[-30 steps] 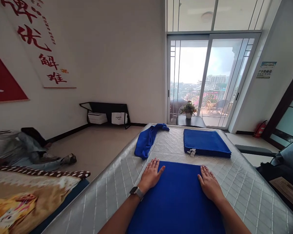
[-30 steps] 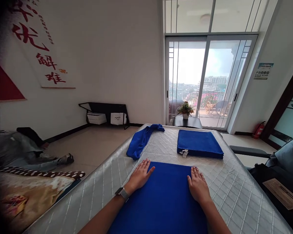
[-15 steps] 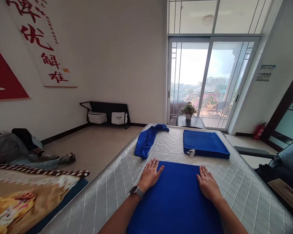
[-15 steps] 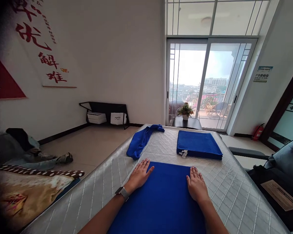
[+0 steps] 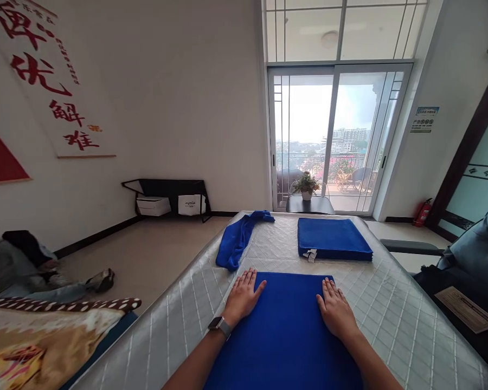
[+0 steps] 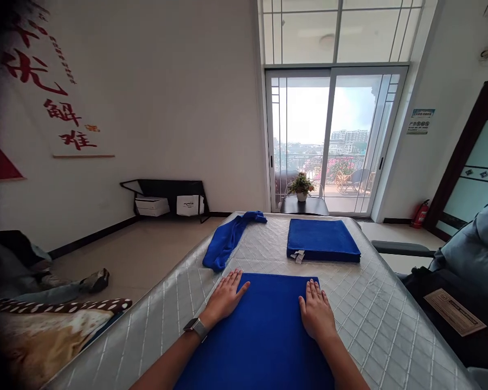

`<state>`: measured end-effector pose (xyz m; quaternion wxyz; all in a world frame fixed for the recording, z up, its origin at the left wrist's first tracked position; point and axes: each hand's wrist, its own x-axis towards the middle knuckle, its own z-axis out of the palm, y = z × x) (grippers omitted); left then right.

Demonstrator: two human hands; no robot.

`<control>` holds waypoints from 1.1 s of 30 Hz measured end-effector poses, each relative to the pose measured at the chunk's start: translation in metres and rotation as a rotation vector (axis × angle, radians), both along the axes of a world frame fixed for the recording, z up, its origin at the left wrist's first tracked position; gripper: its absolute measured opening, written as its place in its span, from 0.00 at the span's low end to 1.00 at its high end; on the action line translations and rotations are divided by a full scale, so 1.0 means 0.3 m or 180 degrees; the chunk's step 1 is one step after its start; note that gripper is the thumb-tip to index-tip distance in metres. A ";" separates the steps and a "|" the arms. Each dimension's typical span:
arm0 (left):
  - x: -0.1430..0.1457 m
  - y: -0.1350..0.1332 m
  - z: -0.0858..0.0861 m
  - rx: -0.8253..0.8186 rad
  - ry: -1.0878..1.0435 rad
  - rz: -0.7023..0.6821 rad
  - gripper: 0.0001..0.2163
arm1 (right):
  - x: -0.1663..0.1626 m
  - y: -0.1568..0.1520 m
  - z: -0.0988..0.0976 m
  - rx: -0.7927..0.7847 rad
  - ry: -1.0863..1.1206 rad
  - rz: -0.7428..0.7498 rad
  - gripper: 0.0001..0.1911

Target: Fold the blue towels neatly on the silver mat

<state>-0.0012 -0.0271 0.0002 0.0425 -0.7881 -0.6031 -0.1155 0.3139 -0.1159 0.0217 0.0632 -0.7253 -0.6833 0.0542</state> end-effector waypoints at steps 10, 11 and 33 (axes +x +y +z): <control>0.293 -0.138 0.124 0.0036 0.0063 -0.0612 0.37 | -0.008 -0.003 0.010 -0.0013 0.0194 -0.0048 0.36; 0.355 -0.170 0.126 -0.0057 -0.0004 -0.0919 0.36 | -0.006 -0.003 0.006 -0.0004 0.0179 -0.0039 0.36; 0.100 -0.153 0.031 -0.0227 -0.0147 -0.0536 0.36 | 0.005 0.002 -0.019 0.0110 0.0105 0.0030 0.36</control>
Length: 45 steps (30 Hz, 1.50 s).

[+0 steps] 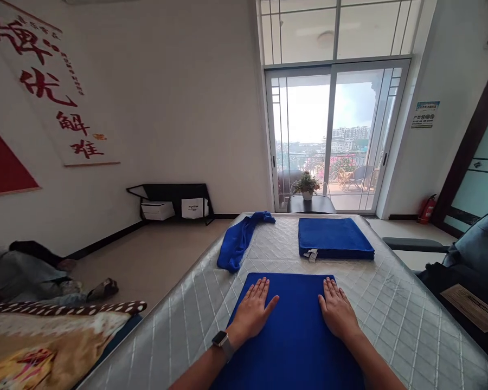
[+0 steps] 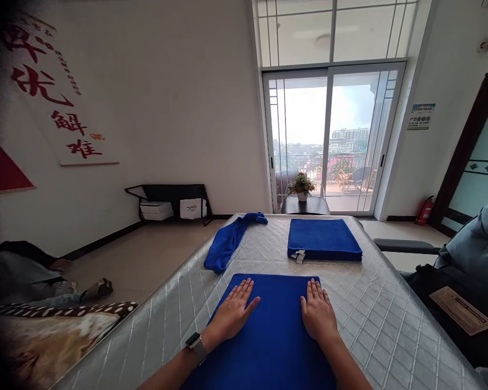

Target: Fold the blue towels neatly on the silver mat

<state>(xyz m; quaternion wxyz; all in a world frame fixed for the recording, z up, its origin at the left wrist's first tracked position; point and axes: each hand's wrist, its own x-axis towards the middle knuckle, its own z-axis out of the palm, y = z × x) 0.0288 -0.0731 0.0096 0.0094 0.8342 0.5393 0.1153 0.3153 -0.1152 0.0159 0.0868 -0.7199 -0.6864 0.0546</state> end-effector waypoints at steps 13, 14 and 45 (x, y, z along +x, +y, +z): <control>-0.121 0.037 -0.070 0.0155 -0.0327 0.0334 0.40 | -0.001 0.008 -0.004 -0.0038 -0.0342 0.0013 0.36; -0.120 0.037 -0.068 0.0154 -0.0325 0.0349 0.40 | -0.003 0.007 -0.001 -0.0035 -0.0339 0.0003 0.36; -0.069 0.015 -0.011 0.0384 -0.0211 0.0234 0.37 | -0.060 -0.192 0.046 -0.0137 0.0202 -0.0209 0.36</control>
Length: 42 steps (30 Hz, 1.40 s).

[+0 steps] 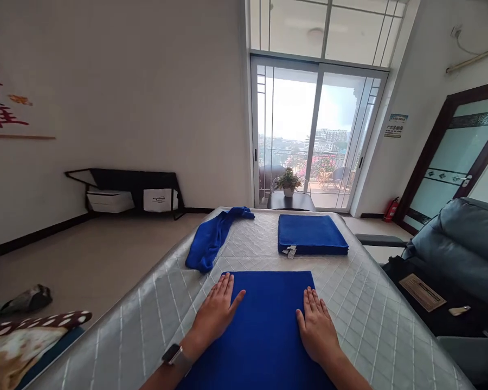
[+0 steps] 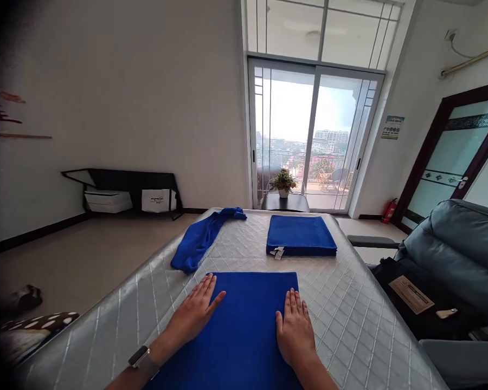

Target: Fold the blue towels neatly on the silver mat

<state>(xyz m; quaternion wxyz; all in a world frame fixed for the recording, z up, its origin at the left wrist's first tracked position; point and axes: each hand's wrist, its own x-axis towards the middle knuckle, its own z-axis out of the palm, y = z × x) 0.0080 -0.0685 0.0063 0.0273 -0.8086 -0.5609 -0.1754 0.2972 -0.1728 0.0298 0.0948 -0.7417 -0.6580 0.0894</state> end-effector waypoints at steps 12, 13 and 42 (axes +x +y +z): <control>0.592 -0.213 0.039 -0.0495 0.0047 -0.1719 0.30 | 0.017 -0.011 0.002 -0.0082 -0.0099 0.0248 0.34; 0.580 -0.203 0.038 -0.0490 0.0060 -0.1667 0.30 | 0.016 -0.010 0.005 -0.0077 -0.0101 0.0236 0.34; -0.132 -0.179 -0.083 -0.0083 -0.0071 -0.0026 0.35 | -0.008 -0.028 0.047 0.0103 -0.0518 0.0109 0.34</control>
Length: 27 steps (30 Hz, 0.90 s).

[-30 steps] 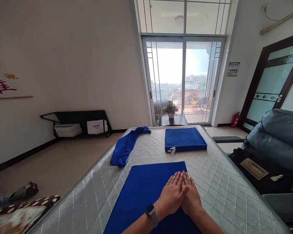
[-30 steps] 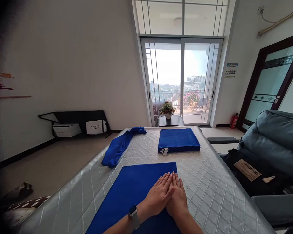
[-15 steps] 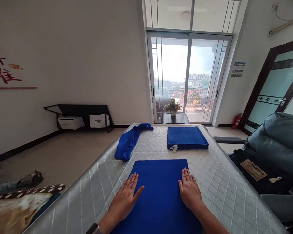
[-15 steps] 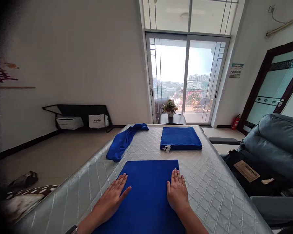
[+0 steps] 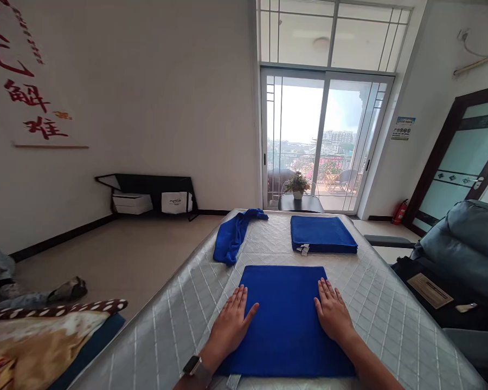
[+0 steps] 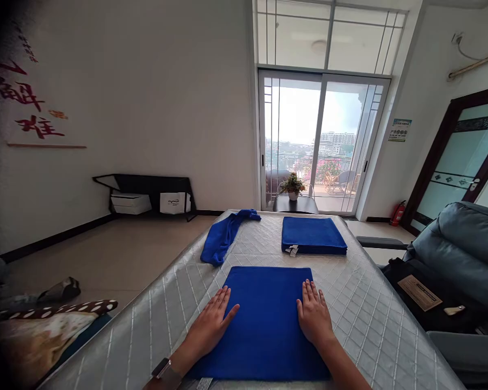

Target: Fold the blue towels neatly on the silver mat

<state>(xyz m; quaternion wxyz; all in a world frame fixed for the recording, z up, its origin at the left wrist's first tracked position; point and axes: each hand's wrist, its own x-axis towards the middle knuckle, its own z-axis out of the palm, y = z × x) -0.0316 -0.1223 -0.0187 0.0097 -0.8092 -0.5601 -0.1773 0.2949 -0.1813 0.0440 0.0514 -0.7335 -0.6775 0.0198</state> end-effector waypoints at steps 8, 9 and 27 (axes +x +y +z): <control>-0.029 0.009 -0.012 -0.0098 0.0083 0.0054 0.37 | -0.016 -0.227 -0.020 -0.0075 0.0250 -0.0010 0.35; -0.029 0.008 -0.005 -0.0070 0.0100 0.0076 0.37 | -0.016 -0.256 -0.042 -0.0089 0.0299 -0.0038 0.35; 0.457 -0.289 -0.018 0.0865 0.0554 -0.2000 0.41 | 0.070 -0.261 -0.323 0.0374 0.0316 0.0383 0.34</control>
